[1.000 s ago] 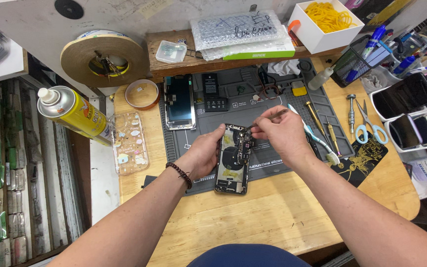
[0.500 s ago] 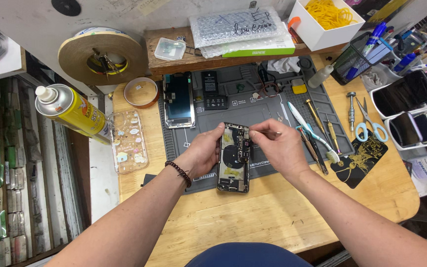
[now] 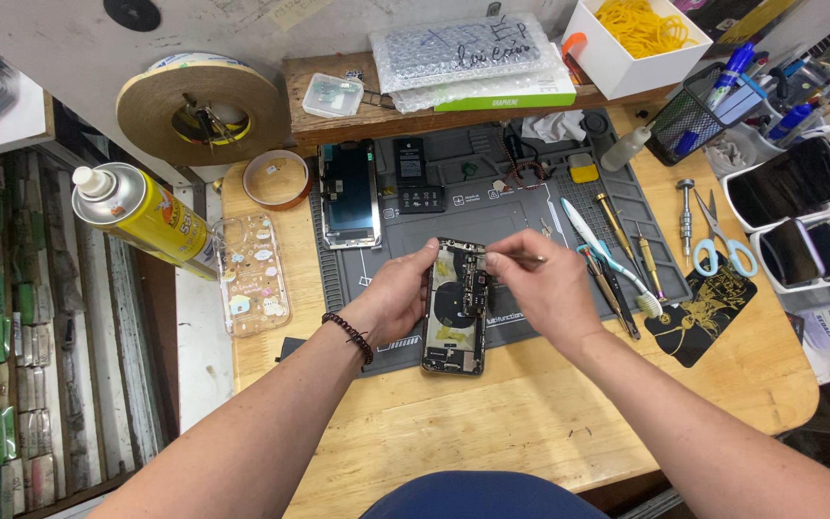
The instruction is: The person disassembles a smartphone at a repair workbench. They lift the exposed midframe and logic board assembly out of the phone housing, set the housing aside, then use pry tools and tweezers to lift and reposition the battery and internal components on the mat.
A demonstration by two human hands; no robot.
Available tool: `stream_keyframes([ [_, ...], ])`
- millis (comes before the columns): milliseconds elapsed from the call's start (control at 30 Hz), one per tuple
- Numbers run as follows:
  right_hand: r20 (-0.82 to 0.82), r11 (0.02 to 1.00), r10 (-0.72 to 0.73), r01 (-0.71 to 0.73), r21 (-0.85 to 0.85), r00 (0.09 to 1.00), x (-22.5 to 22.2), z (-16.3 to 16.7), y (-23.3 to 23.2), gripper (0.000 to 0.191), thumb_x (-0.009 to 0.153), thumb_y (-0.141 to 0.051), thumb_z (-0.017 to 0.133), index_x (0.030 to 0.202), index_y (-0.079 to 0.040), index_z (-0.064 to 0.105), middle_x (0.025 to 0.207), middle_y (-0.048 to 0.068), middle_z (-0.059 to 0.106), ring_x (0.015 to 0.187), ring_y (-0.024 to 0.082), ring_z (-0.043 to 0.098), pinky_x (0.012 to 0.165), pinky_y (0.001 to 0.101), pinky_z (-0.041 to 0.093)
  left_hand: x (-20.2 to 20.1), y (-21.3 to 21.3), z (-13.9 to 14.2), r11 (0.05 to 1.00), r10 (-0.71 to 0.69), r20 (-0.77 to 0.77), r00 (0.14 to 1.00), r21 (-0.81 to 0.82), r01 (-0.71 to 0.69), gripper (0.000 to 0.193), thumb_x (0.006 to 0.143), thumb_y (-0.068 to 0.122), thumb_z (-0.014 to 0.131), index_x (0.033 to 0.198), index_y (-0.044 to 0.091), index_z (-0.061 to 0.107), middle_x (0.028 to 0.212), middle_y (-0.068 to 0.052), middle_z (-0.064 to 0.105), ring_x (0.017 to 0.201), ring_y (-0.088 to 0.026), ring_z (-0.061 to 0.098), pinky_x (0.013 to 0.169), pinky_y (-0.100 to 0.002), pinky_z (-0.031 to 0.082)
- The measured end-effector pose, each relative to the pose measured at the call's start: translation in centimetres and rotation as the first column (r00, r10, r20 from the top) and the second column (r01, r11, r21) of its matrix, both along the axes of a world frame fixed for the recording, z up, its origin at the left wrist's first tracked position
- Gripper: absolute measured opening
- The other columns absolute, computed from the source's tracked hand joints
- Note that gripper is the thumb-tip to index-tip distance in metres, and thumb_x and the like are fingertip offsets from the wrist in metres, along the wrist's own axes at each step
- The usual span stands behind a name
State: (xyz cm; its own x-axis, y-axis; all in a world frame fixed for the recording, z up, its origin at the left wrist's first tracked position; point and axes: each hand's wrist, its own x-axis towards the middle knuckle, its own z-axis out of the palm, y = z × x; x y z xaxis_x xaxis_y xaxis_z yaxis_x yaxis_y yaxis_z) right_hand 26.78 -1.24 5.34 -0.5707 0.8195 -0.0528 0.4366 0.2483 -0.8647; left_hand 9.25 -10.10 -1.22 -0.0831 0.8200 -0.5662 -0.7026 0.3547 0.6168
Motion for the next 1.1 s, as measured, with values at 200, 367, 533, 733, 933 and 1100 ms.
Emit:
stream_keyframes([
  [200,-0.078,0.947,0.02,-0.044,-0.32,0.997,0.4,0.3,3.8,0.014,0.094,-0.011,0.07,0.1,0.001,0.071,0.093,0.009,0.076,0.084,0.015,0.074,0.071,0.0279,0.062,0.1,-0.1,0.8,0.997,-0.035,-0.033,0.999,-0.069,0.033,0.043,0.107,0.041,0.042,0.122,0.005,0.061,0.106,-0.006,0.07,0.089,-0.013,0.065,0.082,-0.031,0.058],
  [367,-0.056,0.932,0.128,-0.14,-0.333,0.99,0.5,0.8,5.2,0.014,0.094,-0.012,0.069,0.1,0.0,0.071,0.094,0.007,0.077,0.085,0.014,0.075,0.07,0.0274,0.061,0.0,-0.1,0.9,0.998,-0.043,-0.023,0.999,-0.055,0.042,0.044,0.108,0.039,0.041,0.123,0.003,0.06,0.106,-0.006,0.07,0.09,-0.014,0.065,0.086,-0.033,0.058],
  [533,0.027,0.972,0.227,-0.225,-0.071,0.973,0.8,1.2,3.4,0.012,0.092,-0.014,0.073,0.1,-0.005,0.075,0.093,0.004,0.08,0.087,0.011,0.076,0.075,0.025,0.061,0.0,0.0,0.5,0.998,-0.029,0.004,1.0,-0.051,0.029,0.042,0.108,0.038,0.041,0.122,0.003,0.061,0.107,-0.006,0.071,0.093,-0.014,0.067,0.087,-0.033,0.059],
  [733,0.169,0.896,0.255,-0.299,0.327,0.952,1.2,2.1,0.9,0.016,0.089,-0.015,0.077,0.104,-0.009,0.076,0.098,0.004,0.079,0.082,0.018,0.077,0.071,0.029,0.06,-0.2,0.1,-0.2,1.0,-0.004,0.029,1.0,-0.005,0.004,0.04,0.108,0.038,0.045,0.117,0.003,0.062,0.106,-0.007,0.072,0.092,-0.015,0.068,0.086,-0.032,0.059],
  [933,0.13,0.778,0.339,-0.355,0.519,0.932,1.7,1.7,0.0,0.018,0.088,-0.013,0.076,0.105,-0.006,0.073,0.107,0.007,0.077,0.087,0.023,0.075,0.072,0.0293,0.06,-0.2,0.1,-0.7,1.0,-0.005,0.04,0.999,-0.002,0.005,0.04,0.108,0.038,0.045,0.116,0.003,0.062,0.105,-0.008,0.072,0.091,-0.015,0.069,0.085,-0.033,0.059],
  [1100,0.035,0.992,0.119,-0.118,-0.034,0.992,1.3,0.6,1.0,0.017,0.092,-0.013,0.074,0.109,-0.008,0.078,0.093,0.004,0.08,0.081,0.014,0.073,0.069,0.0263,0.058,-0.1,0.1,-0.5,1.0,-0.009,0.049,0.999,0.008,0.009,0.039,0.108,0.037,0.045,0.117,0.002,0.062,0.106,-0.007,0.072,0.092,-0.014,0.069,0.087,-0.031,0.059],
])
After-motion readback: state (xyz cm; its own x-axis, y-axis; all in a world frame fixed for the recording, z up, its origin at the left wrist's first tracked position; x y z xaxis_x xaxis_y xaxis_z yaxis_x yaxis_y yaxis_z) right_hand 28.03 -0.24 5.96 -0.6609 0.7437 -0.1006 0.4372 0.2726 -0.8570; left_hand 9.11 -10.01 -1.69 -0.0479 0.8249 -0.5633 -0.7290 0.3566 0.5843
